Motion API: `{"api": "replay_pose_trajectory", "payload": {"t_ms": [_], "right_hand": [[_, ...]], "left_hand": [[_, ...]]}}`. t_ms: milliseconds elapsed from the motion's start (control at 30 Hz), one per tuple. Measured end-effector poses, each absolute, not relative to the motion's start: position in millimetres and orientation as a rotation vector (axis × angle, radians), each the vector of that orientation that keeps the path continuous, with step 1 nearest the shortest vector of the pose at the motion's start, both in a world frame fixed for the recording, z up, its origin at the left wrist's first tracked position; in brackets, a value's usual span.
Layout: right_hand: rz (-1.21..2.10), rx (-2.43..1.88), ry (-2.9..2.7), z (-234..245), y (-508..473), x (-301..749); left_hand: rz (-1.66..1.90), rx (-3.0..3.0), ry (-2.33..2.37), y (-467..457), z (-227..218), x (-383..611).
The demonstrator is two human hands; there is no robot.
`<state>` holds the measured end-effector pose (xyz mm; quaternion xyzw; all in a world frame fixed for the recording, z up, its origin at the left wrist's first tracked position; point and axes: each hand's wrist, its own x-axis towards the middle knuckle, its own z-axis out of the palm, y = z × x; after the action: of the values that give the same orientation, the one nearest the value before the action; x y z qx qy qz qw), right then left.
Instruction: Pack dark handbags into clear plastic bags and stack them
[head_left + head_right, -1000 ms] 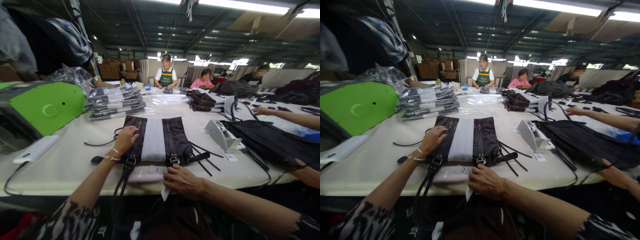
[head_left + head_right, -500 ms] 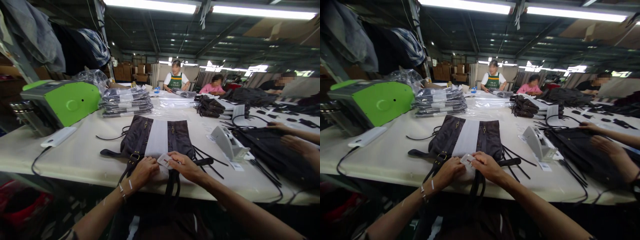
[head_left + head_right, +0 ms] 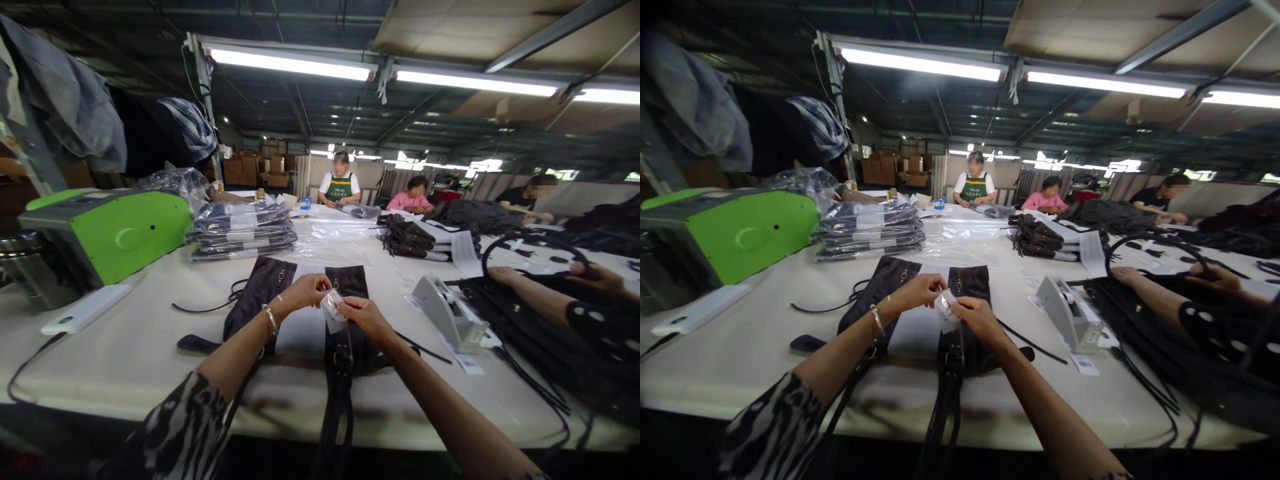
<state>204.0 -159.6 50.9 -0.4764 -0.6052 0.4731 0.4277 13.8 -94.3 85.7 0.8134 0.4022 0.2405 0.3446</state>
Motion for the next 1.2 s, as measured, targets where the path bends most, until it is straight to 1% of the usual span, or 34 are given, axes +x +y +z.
{"api": "replay_pose_trajectory", "payload": {"t_ms": [67,200,333,400,500,667,767,867,1000,1100,1200], "right_hand": [[1.083,-1.313,-1.407,32,-144,208],[0.704,-1.670,-1.448,-4,-125,215],[0.263,-1.652,-1.632,-25,-127,215],[0.128,-1.627,-1.671,-24,-128,214],[0.170,-1.652,-1.583,-2,-121,210],[0.195,-1.679,-1.440,56,-75,170],[0.176,-1.747,-1.476,69,-37,132],[0.112,-1.854,-1.559,56,2,119],[-0.033,-2.038,-1.632,12,42,154],[0.033,-2.203,-1.686,-21,58,187],[0.090,-2.284,-1.713,-39,63,201]], "left_hand": [[0.624,2.149,1.127,-79,71,22],[0.705,2.292,1.345,-58,45,10],[0.686,2.450,1.538,-46,29,-26],[0.633,2.495,1.616,-40,22,-45],[0.577,2.537,1.699,-28,17,-65],[0.531,2.591,1.790,3,26,-72],[0.510,2.599,1.862,25,33,-71],[0.501,2.619,1.933,46,29,-79],[0.328,2.733,1.981,75,5,-102],[0.138,2.660,1.904,90,-11,-115],[0.067,2.559,1.842,97,-15,-119]]}}
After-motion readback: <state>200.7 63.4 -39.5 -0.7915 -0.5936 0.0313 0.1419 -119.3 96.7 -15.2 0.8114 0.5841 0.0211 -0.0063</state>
